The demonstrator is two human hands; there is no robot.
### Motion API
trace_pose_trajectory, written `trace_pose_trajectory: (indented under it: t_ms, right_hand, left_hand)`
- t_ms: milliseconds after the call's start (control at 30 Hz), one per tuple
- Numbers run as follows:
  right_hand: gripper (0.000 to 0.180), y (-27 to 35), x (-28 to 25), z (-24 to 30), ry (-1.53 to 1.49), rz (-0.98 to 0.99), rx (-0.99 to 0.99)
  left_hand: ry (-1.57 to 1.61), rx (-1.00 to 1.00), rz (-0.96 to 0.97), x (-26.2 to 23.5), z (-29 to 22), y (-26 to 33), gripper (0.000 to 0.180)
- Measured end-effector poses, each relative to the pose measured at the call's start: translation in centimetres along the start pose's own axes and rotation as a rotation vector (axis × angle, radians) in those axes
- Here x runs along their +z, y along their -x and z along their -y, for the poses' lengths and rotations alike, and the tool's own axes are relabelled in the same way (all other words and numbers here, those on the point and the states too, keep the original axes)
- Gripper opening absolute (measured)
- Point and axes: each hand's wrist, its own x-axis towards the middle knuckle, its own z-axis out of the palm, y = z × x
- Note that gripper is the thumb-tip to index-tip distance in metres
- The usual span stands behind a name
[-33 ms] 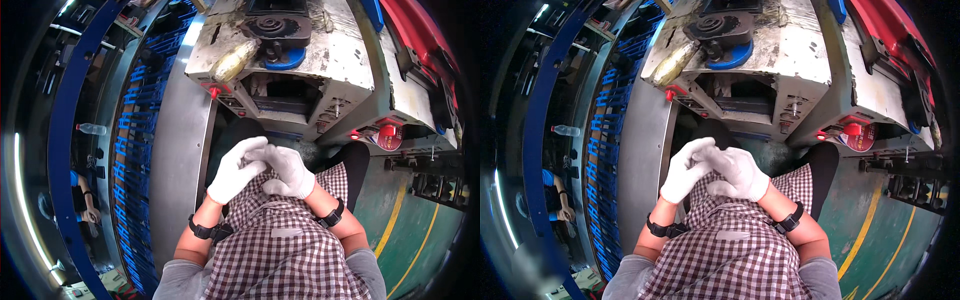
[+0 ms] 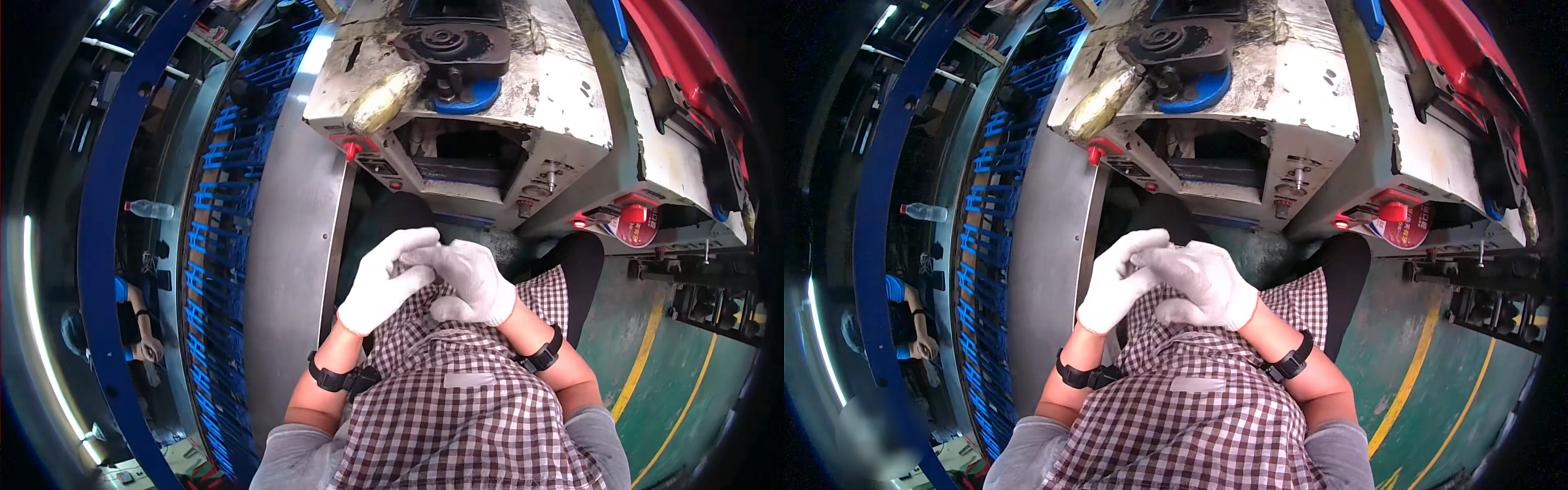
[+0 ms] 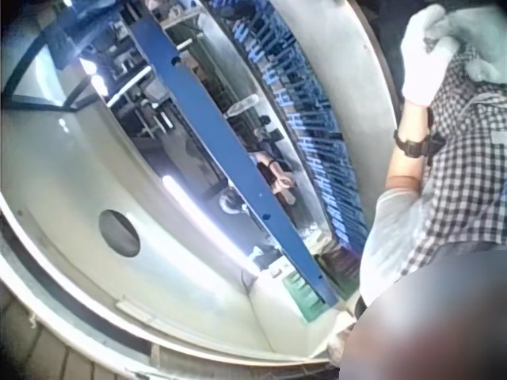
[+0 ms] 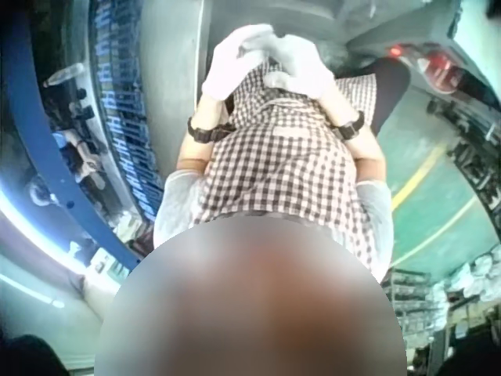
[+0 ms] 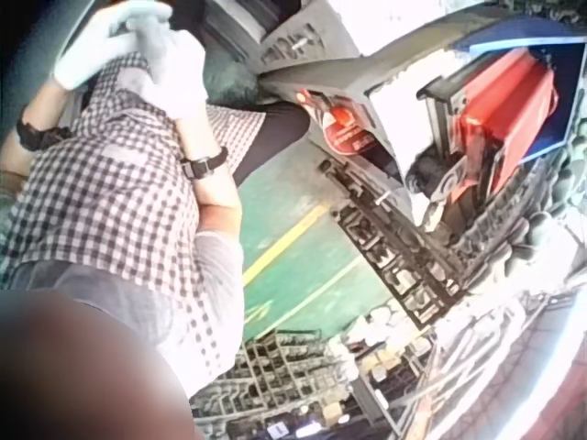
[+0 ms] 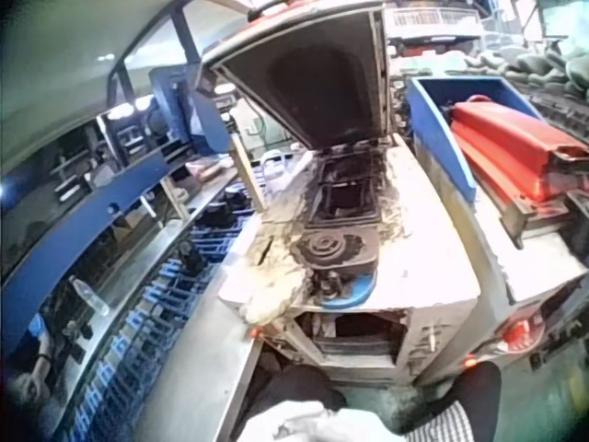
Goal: Inspecting and processing shoes using heat-press machinery on an assembly line.
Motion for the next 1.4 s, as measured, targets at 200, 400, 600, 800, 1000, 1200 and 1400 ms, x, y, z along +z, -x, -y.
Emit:
trace_pose_trajectory:
  t_ms: [200,400,600,800,1000,1200,1400]
  right_hand:
    - [0.059,-0.3,1.0,0.1,0.031,-0.018,-0.195]
    - [0.076,0.4,1.9,-0.3,-0.037,0.036,0.037]
    - [0.077,0.3,2.7,-0.4,-0.145,-0.114,0.017]
    - [0.079,0.5,3.2,0.7,-0.578,-0.025,0.437]
    - [0.081,0.2,3.5,0.5,-0.488,-0.058,0.376]
    - [0.074,0.6,3.0,0.5,-0.543,0.039,0.545]
    - [0.071,0.4,3.4,0.5,-0.459,0.052,0.524]
  left_hand:
    - [-0.274,0.129,0.035,-0.2,0.2,0.5,0.032]
    - [-0.005,0.052,-0.149,1.3,2.2,0.5,0.012]
    - [-0.041,0.045,-0.092,0.9,2.6,0.4,0.017]
    - [-0.464,0.3,-0.137,-0.1,3.1,0.6,0.019]
    - [-0.396,0.331,-0.206,0.5,3.6,0.6,0.009]
    - [0.179,-0.134,-0.105,0.2,3.7,0.2,0.013]
    - [0.028,-0.03,-0.157,0.4,5.0,-0.1,0.008]
